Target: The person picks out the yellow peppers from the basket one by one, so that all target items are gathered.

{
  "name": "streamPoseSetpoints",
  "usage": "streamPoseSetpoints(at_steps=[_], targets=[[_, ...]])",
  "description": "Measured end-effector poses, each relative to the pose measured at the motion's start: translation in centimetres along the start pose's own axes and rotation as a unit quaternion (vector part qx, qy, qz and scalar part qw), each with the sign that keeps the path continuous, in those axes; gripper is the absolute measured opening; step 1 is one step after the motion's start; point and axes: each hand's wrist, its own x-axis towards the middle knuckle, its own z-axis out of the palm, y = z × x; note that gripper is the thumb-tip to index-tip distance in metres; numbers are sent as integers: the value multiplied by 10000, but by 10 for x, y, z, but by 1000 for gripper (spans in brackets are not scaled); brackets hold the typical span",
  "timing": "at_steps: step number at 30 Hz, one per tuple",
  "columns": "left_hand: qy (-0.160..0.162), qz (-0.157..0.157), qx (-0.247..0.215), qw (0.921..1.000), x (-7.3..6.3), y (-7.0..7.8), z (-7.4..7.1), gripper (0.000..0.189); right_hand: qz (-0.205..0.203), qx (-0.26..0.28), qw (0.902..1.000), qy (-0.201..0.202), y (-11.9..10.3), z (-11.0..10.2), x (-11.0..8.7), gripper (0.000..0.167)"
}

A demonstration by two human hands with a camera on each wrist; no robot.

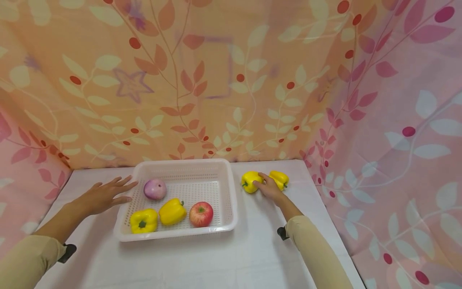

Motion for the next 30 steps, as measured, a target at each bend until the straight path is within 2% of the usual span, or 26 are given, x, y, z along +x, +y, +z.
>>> streamPoseSetpoints(at_steps=[7, 14, 17, 21, 24, 30], targets=[[11, 17, -12, 10000, 0, -2, 2, 65, 5, -250, 9995, -190, -8, -12, -2, 69], [21, 45, 60, 10000, 1, -4, 3, 65, -425, -592, 9967, -355, -27, -31, -5, 69], [41, 75, 114, 9999, 2, -6, 4, 65, -481, -535, 9967, -370, -40, -36, -6, 72], [42, 63, 113, 9999, 3, -5, 4, 66, -795, -407, 9949, -462, -59, -39, -8, 73], [57, 74, 145, 9999, 2, -4, 3, 66, -1106, -546, 9909, -532, -75, -37, -10, 74], [42, 68, 123, 9999, 3, -6, 4, 70, -1375, -833, 9846, -682, -116, -24, -21, 75]])
